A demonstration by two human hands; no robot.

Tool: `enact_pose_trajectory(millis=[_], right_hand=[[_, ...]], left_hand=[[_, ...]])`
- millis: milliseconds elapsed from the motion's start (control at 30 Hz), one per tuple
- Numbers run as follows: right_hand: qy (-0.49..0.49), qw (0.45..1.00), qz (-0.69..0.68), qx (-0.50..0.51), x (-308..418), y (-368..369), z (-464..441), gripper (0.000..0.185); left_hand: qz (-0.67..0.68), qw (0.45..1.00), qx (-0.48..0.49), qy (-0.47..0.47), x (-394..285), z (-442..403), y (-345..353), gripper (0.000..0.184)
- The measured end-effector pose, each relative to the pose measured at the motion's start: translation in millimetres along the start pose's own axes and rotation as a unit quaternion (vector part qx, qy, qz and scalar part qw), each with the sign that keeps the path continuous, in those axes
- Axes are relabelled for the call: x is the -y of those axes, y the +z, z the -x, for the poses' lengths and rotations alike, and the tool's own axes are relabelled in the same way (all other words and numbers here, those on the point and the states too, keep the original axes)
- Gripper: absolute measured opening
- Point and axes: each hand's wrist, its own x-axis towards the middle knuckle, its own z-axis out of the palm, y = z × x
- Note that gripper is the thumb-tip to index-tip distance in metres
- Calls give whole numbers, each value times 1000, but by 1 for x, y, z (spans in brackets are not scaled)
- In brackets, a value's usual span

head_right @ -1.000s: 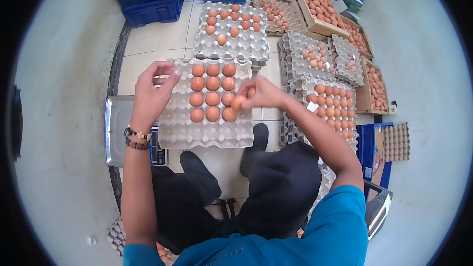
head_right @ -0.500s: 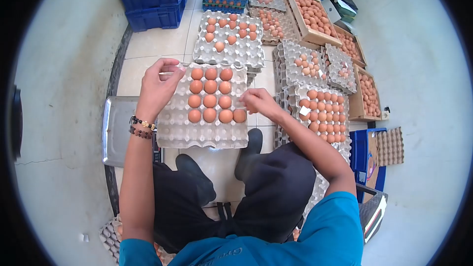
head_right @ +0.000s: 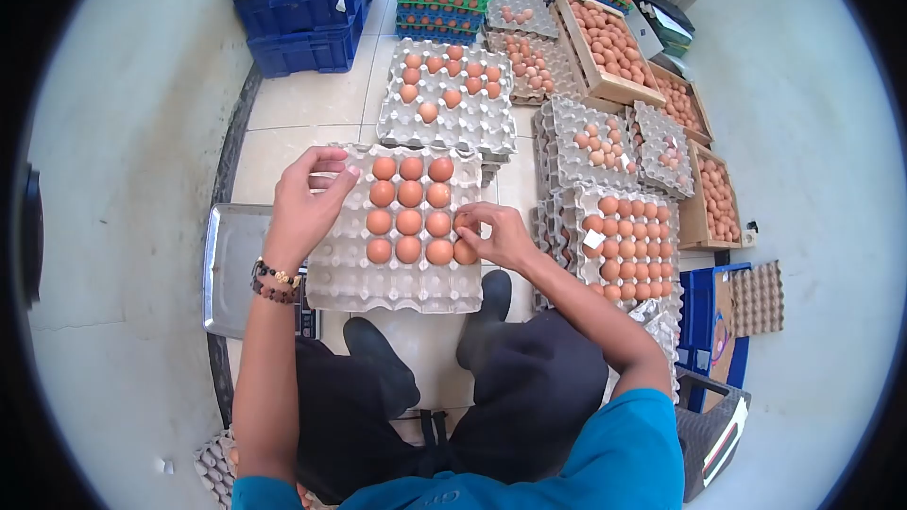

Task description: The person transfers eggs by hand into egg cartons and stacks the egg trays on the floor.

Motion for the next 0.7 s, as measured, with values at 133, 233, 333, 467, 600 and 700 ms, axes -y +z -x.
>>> enact_pose_trajectory(millis=[133, 233, 333, 467, 600, 700], right_hand=[[-48, 996, 6, -79, -13, -17, -32, 7], [28, 981, 38, -190, -54, -41, -104, 17], [117, 967, 108, -200, -129, -61, -185, 30], [121, 943, 272, -150, -190, -75, -262, 42], [193, 947, 250, -58, -233, -73, -310, 48], [192, 952, 236, -27, -253, -71, -316, 49]], left_hand=[[-19, 1000, 4, -9, -3, 3, 0, 37], [-41, 999, 23, -10, -8, 6, 2, 32], [-57, 998, 28, -14, -13, 7, 8, 31], [-85, 994, 54, -34, -14, 5, 13, 30], [-90, 991, 61, -77, -18, 0, 9, 34], [-56, 994, 43, -78, -12, -1, 6, 37]])
